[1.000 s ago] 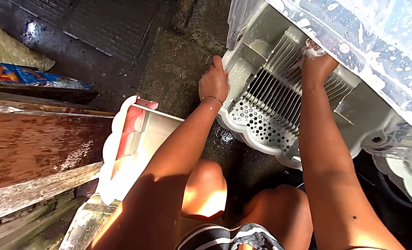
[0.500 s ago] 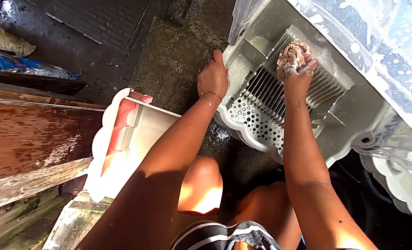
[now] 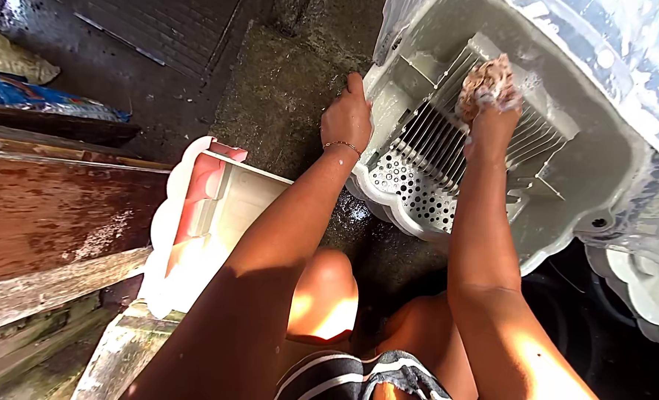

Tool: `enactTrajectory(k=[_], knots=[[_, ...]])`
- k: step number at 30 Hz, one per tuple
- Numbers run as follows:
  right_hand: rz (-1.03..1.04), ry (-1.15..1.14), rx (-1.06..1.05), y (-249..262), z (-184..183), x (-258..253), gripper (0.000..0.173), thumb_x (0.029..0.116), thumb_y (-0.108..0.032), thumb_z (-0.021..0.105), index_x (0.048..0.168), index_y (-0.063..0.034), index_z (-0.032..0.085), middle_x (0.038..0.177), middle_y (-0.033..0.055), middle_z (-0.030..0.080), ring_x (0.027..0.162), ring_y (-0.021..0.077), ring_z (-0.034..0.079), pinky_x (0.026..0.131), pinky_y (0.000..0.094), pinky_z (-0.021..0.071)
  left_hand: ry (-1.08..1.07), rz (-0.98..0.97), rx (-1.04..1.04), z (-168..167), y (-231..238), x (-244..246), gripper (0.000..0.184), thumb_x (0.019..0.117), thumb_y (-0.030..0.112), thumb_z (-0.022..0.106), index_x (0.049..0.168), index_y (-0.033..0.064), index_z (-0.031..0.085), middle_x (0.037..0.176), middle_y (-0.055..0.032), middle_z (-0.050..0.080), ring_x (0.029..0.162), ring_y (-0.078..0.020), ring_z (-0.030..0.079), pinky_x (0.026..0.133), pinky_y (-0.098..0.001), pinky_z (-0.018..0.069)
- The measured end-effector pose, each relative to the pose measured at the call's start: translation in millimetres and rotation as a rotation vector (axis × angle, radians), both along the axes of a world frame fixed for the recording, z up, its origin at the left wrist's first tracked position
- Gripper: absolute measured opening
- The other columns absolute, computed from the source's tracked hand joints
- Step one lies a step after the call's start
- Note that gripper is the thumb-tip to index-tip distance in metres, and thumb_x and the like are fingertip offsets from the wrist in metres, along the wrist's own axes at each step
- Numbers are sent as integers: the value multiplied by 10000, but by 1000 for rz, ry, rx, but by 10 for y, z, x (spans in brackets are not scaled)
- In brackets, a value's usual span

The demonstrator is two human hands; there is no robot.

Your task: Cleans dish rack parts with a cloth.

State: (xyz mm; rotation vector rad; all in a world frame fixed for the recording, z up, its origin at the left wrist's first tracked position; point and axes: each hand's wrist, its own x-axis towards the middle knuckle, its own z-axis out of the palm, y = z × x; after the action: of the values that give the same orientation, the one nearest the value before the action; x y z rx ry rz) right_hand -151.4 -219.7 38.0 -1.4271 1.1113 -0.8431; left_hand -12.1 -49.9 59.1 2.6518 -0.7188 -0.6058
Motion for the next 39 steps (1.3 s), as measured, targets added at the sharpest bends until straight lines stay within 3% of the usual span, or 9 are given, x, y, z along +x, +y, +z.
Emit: enactTrajectory(k=[6,12,16,20,26,31,34,36,39], knots=[[90,121,37,197,-248,-113,627,963,-21,606,1516,10,311,1384,195,540,1204,206,605,1017,361,529,-13,-5,-11,-17,24,-49,482,1073,336,509,1451,51,416,1191,-229,668,1068,-407,693,866,-568,556],[66,85,149,-29,10,-40,362,1017,-82,580,1351,16,482,1109,145,641,917,187,693,806,370,614,-23,-4,-15,-17,22,-38,470,1071,326,513,1434,39,430,1184,-234,672,1075,-410,691,882,-570,550],[198,431,-51,9,-92,20,594,952,-77,642,1468,54,381,1340,218,591,1228,251,611,1055,409,503,-7,9,-11,-15,35,-54,498,1077,325,501,1454,15,403,1198,-260,663,1086,-438,681,887,-597,540],[130,567,-223,199,-160,43,557,972,-163,663,1422,91,456,1352,264,597,1317,320,561,1138,437,419,-40,1,-7,-25,26,-91,492,1075,321,503,1445,12,405,1195,-257,662,1079,-433,685,883,-593,543],[178,680,-166,200,-78,-3,578,996,-224,650,1453,68,448,1342,254,622,1297,343,590,1128,499,425,-48,8,17,-27,16,-91,500,1076,331,499,1451,18,394,1215,-254,654,1093,-428,681,887,-580,545],[320,687,10,67,40,-142,408,970,-211,650,1285,45,608,1240,250,647,1182,352,621,1029,570,471,-49,5,20,-17,16,-91,498,1078,340,495,1446,19,399,1212,-252,657,1083,-427,684,880,-582,546],[253,519,-188,222,239,-73,363,958,-234,670,1192,43,670,1145,217,687,1096,286,654,987,504,501,-57,6,15,-30,20,-88,491,1076,336,497,1440,19,410,1192,-251,666,1062,-423,693,863,-584,551],[246,415,-406,350,295,132,403,911,-203,715,1210,65,677,1244,260,655,1207,321,610,1063,475,458,-57,5,14,-27,22,-80,492,1076,329,499,1443,14,410,1193,-254,666,1062,-429,692,865,-581,552],[389,441,-492,393,-222,542,516,962,-248,649,1439,-61,586,1587,279,363,1452,413,390,1181,561,333,-66,7,24,-36,16,-97,482,1075,330,501,1438,25,415,1197,-242,667,1059,-413,697,863,-573,557]])
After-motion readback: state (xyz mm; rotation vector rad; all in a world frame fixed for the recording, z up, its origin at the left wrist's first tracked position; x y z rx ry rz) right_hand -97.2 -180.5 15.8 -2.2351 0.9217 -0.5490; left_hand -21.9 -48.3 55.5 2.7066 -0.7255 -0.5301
